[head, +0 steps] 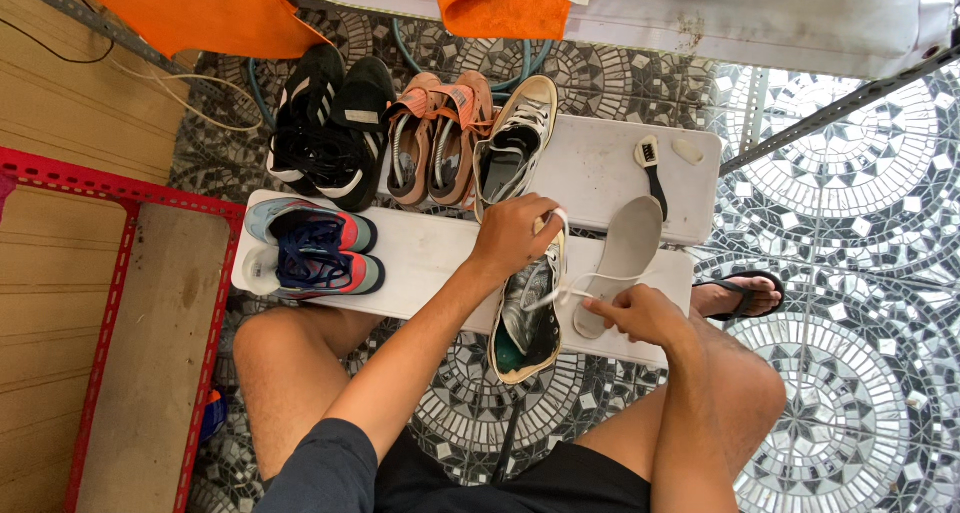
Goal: The person cleans a white high-top sneaker using a brush, then removes the old laces and replaces them with new white laces. They thread the new laces through the eyelets and tie them.
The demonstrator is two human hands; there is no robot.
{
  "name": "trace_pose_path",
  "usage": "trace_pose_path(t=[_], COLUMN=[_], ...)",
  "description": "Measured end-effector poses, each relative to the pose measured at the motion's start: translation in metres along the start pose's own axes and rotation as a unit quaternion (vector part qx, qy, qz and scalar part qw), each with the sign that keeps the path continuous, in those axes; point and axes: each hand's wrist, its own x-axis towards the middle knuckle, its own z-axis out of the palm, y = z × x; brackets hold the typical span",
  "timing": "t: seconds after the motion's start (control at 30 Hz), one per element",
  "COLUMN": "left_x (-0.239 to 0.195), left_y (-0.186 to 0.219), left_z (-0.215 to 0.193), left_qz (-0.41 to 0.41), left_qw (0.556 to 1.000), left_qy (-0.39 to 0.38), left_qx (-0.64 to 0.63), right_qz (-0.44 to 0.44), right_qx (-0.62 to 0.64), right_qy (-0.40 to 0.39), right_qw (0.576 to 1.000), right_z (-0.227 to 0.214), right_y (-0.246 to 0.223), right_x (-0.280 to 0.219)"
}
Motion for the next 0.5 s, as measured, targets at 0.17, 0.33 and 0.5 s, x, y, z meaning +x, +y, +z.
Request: trace_pose_path(t=[0.17, 0.33, 0.5], left_x=[0.015, 0.025, 0.037], left_y=[0.021, 0.043, 0.074], left_z=[-0.006, -0.018, -0.049], left_qz=[0.043, 0.073, 0.077], left_qw=[0.999, 0.997, 0.997], left_qy=[-0.006, 0.006, 0.026], left_qx=[0.020, 0.001, -0.009], right_qz=[-0.025, -0.033, -0.048], right_qx=[-0.009, -0.010, -0.102], right_qy=[0.026, 0.050, 0.085], right_qw=[0.999, 0.998, 0.990], right_z=[0.009, 0.012, 0.027], right_y=[0.025, 0.030, 0.059], right_x=[0.029, 0.040, 0.071])
